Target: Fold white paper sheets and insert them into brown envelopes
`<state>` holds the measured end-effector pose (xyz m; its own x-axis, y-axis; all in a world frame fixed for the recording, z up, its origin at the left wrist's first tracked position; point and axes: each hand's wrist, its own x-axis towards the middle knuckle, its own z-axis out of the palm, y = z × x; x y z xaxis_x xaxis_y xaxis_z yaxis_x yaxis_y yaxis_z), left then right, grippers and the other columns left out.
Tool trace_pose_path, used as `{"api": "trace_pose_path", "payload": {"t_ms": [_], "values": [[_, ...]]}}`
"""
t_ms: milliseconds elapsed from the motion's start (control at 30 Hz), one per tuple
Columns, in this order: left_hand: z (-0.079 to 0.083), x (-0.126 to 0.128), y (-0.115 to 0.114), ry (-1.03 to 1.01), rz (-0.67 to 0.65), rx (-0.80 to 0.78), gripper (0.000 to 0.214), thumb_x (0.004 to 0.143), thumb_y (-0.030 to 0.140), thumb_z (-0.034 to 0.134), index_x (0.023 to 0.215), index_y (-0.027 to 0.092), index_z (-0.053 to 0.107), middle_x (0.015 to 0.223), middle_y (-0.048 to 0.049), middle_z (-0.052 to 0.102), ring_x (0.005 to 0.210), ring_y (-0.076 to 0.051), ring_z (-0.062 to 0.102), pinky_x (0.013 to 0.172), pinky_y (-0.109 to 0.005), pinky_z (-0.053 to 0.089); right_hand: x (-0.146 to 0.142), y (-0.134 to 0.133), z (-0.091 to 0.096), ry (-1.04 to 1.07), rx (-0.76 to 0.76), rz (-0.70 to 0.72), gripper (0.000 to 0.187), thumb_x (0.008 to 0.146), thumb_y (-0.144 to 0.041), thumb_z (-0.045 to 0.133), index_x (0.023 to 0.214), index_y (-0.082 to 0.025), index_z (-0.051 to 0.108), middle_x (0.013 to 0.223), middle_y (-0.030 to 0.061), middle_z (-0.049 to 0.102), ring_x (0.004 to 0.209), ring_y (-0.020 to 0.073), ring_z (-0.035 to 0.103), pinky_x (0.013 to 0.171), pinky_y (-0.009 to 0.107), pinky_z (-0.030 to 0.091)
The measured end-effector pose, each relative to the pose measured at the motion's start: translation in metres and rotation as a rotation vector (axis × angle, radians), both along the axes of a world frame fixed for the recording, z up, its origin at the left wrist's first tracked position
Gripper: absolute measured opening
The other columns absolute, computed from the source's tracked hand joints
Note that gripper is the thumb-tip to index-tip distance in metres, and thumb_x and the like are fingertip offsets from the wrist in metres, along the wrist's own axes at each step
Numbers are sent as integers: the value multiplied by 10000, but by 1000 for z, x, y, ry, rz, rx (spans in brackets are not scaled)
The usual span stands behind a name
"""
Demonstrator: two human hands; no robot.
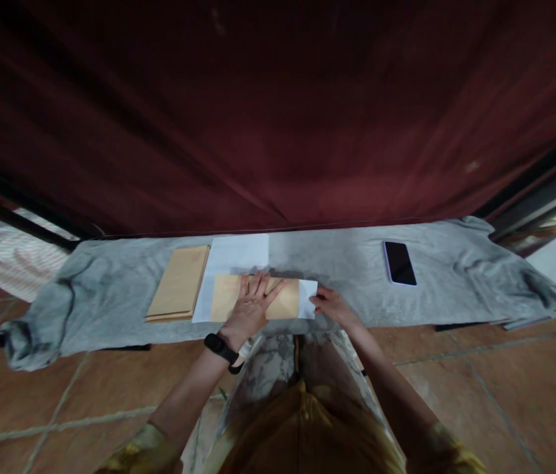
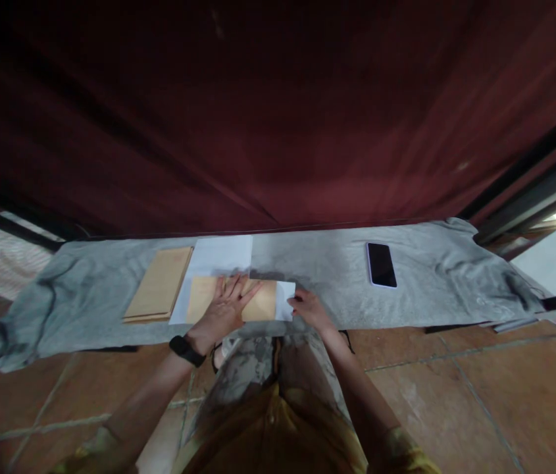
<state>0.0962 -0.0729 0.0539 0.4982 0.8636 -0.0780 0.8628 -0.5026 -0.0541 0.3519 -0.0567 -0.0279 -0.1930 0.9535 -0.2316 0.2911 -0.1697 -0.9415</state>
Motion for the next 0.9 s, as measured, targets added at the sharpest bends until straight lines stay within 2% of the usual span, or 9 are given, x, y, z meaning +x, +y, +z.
{"api": "trace_pose_path", "payload": {"t_ms": [133, 267, 500, 600, 700, 900], "values": [[7, 12, -3, 27, -17, 129, 995, 809, 12, 542, 1605, 355, 53, 1643, -142, 277, 1536, -345, 167, 1206, -651, 28, 6, -5, -2, 134, -111, -22, 275, 774, -365, 596, 966, -211, 718, 836, 4, 717, 736, 163, 666, 674, 278, 575], [9, 19, -3, 21, -31, 138, 924, 841, -4, 481, 1601, 371, 112, 1634, -130, 303, 1536, -335, 175, 1211, -645, 58, 11, -9, -1, 171, -159, -75, 323, 726, -423, 643, 965, -218, 718, 871, 11, 732, 765, 182, 683, 700, 302, 580], [2, 12, -1, -49, -50, -15, 1105, 725, 100, 707, 1606, 326, 80, 1638, -164, 272, 1528, -374, 175, 1199, -642, 67, 7, -10, 5, 208, -163, -72, 327, 663, -486, 727, 824, -201, 715, 745, -2, 694, 674, 169, 654, 647, 296, 575], [-4, 3, 1, -95, -35, -98, 1121, 709, 140, 734, 1609, 297, 84, 1643, -182, 244, 1531, -367, 163, 1200, -630, 54, -1, -11, 6, 239, -152, -84, 309, 664, -486, 749, 778, -203, 701, 697, -13, 671, 629, 153, 631, 627, 287, 572], [-7, -4, 5, -143, -25, -165, 1123, 700, 161, 736, 1611, 267, 88, 1651, -191, 211, 1534, -357, 157, 1208, -603, 71, -12, -13, 7, 228, -131, -94, 262, 718, -464, 714, 760, -206, 690, 669, -21, 657, 607, 142, 620, 628, 281, 572], [-13, -10, 9, -195, -44, -227, 1130, 680, 198, 724, 1611, 249, 85, 1653, -169, 219, 1537, -336, 158, 1219, -561, 124, -38, -17, 14, 30, -83, -55, 200, 852, -330, 571, 743, -213, 690, 688, -13, 667, 593, 135, 638, 600, 242, 543]]}}
